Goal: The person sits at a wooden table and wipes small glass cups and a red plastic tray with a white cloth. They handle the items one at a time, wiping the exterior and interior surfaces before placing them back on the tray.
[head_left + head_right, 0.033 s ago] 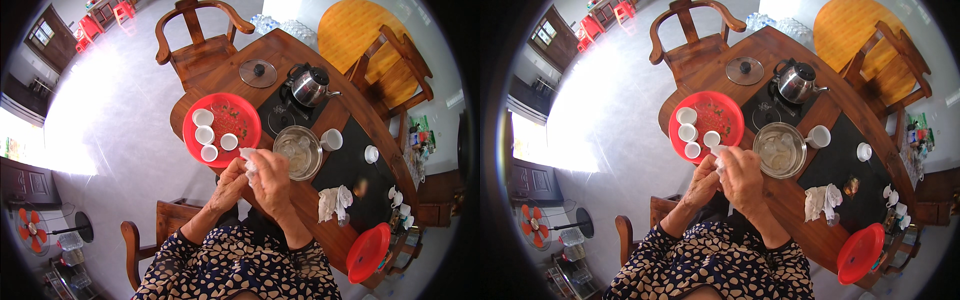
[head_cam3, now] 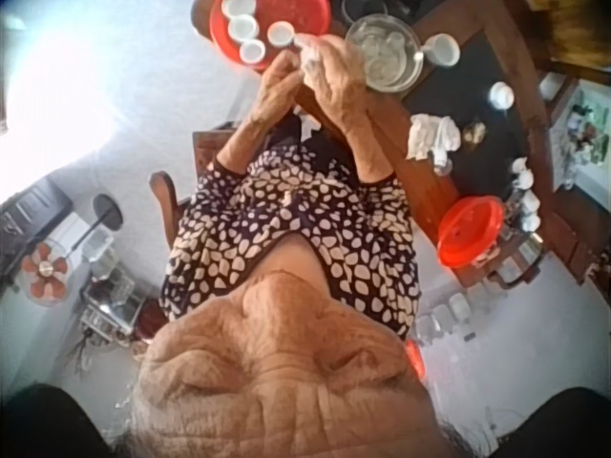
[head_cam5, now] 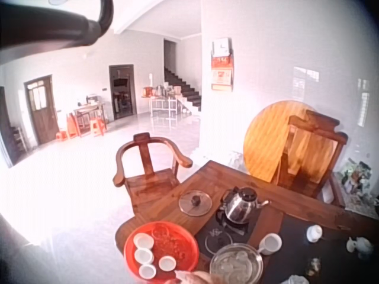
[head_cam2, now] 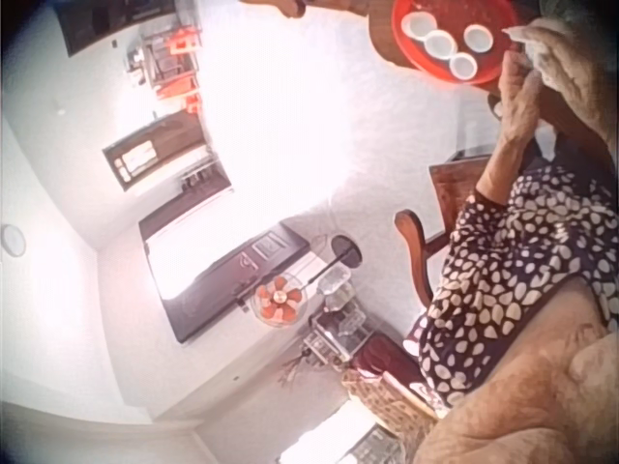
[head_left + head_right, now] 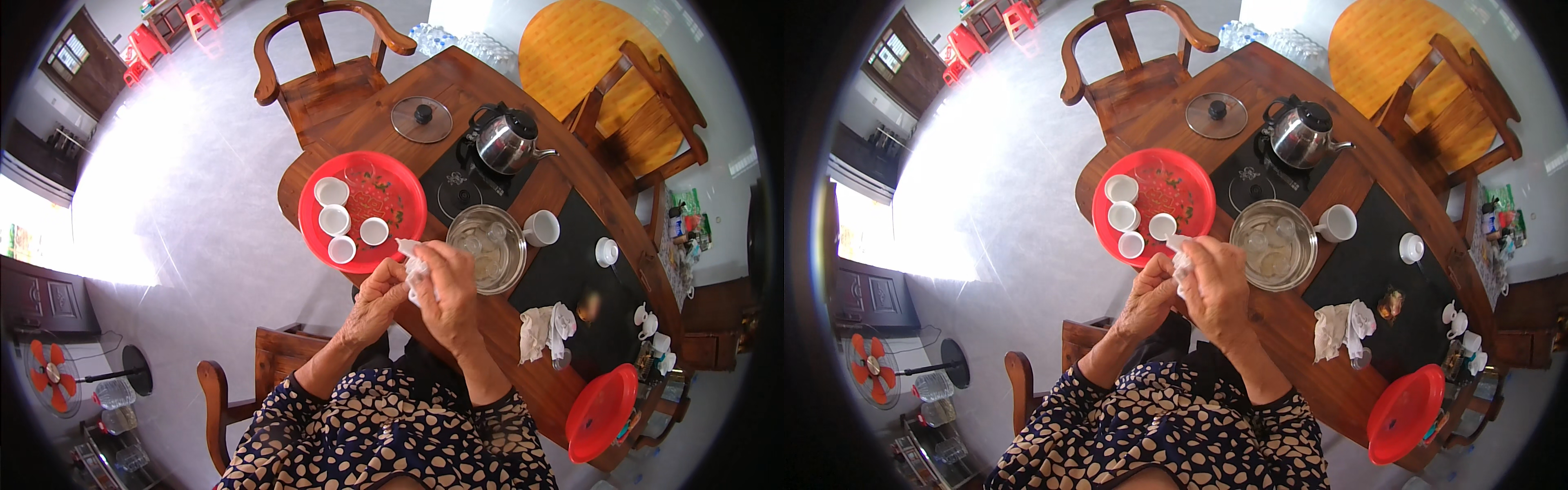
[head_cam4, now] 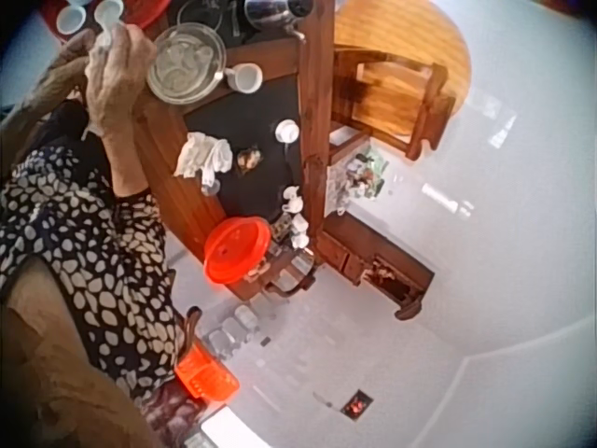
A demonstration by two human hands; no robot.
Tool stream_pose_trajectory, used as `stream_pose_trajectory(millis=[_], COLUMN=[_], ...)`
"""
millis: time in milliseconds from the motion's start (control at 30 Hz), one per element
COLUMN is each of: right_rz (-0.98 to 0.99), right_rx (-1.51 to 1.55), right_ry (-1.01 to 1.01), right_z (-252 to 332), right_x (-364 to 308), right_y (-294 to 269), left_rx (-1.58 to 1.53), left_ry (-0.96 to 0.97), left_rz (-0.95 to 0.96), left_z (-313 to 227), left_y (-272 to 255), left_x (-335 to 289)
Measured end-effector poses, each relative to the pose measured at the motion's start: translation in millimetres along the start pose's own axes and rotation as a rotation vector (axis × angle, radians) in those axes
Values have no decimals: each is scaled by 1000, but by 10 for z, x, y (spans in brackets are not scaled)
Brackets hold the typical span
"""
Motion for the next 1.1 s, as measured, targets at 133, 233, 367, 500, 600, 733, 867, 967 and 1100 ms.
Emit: stream_pose_trajectory(millis=[133,233,367,500,600,733,867,967,1100], right_rz=[134,170,104,18,-39,4,-82,-157,-125], right_rx=[617,899,637,160,458,887,1000,1143,1144], right_ry=[497,712,396,-30,229,566,599,639,651], right_z=[-415,-602,-410,-25,-263,-424,-404,-511,-619], right_x=[16,-63,11,36,-12,-93,-171,-239,-298], right_y=[35,94,21,-37,12,135,228,282,219], left_rx=[112,36,-137,-379,-479,-452,-431,-267,-5], left_ry=[89,73,50,-9,-28,-69,-38,-9,-102], left_rz=[78,52,77,-74,48,-54,-112,-19,-13], left_z=[-86,-129,-87,-40,-39,-20,-1,-32,-161], left_y=[50,129,74,27,104,118,105,86,64], left_x=[14,5,45,63,95,94,135,130,104])
Point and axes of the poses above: each hand's wrist, its own x-axis towards the middle knuckle, its own y-axis out of the palm, z = x × y, the point moved 6 cm from there along x, towards the middle knuckle, and after that the axes turned 1 degree about z, right-handed, at the moved point
